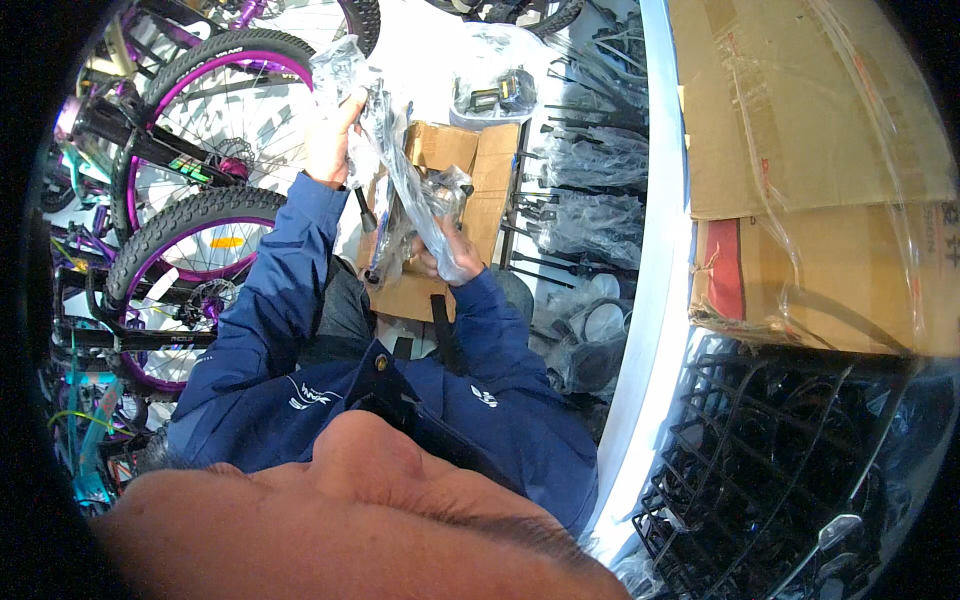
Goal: The person unpacks bicycle parts from a cardboard box, removing plastic-wrapped items and placing them on the floor. They handle several wrapped components, including a kickstand, and briefly inspect a bicycle before returning to the box.
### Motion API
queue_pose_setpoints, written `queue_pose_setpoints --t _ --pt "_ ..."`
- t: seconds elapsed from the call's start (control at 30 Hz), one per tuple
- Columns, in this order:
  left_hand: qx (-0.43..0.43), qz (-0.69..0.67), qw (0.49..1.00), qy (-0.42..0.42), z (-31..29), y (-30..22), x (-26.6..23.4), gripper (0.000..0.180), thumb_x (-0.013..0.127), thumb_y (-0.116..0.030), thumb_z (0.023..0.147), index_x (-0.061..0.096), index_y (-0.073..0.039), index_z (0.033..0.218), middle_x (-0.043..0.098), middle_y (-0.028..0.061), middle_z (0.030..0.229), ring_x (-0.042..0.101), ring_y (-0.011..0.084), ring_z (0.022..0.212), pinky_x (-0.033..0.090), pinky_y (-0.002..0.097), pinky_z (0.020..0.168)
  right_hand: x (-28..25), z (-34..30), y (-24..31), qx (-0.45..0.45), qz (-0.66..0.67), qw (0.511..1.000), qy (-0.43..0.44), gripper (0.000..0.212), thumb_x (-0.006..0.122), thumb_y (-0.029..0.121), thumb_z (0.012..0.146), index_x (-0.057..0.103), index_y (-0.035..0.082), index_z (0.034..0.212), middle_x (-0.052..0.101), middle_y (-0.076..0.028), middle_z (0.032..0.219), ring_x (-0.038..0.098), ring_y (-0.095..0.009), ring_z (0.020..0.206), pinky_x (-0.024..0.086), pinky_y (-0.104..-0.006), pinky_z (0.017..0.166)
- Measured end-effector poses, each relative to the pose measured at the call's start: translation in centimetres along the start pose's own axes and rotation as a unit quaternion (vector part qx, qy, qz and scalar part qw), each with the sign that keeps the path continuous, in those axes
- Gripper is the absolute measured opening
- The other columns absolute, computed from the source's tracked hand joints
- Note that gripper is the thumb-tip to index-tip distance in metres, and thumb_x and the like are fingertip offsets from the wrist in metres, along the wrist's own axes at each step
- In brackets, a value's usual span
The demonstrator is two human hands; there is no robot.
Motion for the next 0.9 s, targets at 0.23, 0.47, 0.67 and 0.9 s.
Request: queue_pose_setpoints --t 0.23,0.47,0.67,0.9 --pt "0.046 -0.034 0.998 -0.005 0.3 -1.3 -1.1 0.017 0.072 -0.012 0.092 0.069 -0.001 0.105 0.068 0.0029 0.088 0.056 0.0096 0.064 0.044 0.0242 0.057 -1.7 -0.5 -1.3 -0.029 -0.183 0.973 -0.136 0.061 0.037 0.057 0.106 0.056 0.003 0.129 0.054 -0.001 0.077 0.043 -0.008 0.058 0.039 -0.0241 0.048" --pt "0.393 0.144 0.874 -0.245 -0.3 -11.7 -5.5 0.013 0.065 -0.013 0.093 0.068 -0.001 0.099 0.067 0.0099 0.079 0.059 0.0182 0.062 0.05 0.0328 0.062 -4.0 -2.2 -2.0 0.045 -0.11 0.992 -0.046 0.042 0.046 0.043 0.108 0.061 0.004 0.114 0.046 0.003 0.069 0.035 -0.004 0.051 0.03 -0.022 0.046" --pt "0.321 0.276 0.879 -0.22 -3.9 -10.4 -7.2 0.018 0.064 -0.014 0.097 0.066 0.002 0.104 0.064 0.0066 0.082 0.055 0.013 0.064 0.045 0.0292 0.06 -2.3 -0.3 -1.4 -0.064 -0.166 0.977 -0.117 0.038 0.047 0.039 0.107 0.058 0.003 0.115 0.049 0.003 0.074 0.037 -0.005 0.055 0.031 -0.021 0.048" --pt "0.142 0.234 0.952 -0.136 -5.0 -3.6 -7.6 0.011 0.069 -0.003 0.089 0.071 0.005 0.097 0.072 0.0083 0.089 0.065 0.0157 0.08 0.052 0.0322 0.075 5.4 4.1 5.7 -0.185 -0.252 0.95 -0.016 0.043 0.052 0.021 0.106 0.043 0.001 0.143 0.066 -0.015 0.112 0.064 -0.02 0.096 0.052 -0.0348 0.087"
Point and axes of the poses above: each hand's wrist, its own z-axis towards the middle knuckle, its own x-axis out of the palm, y = z × x, the point moved 2 cm from there along z, towards the middle knuckle
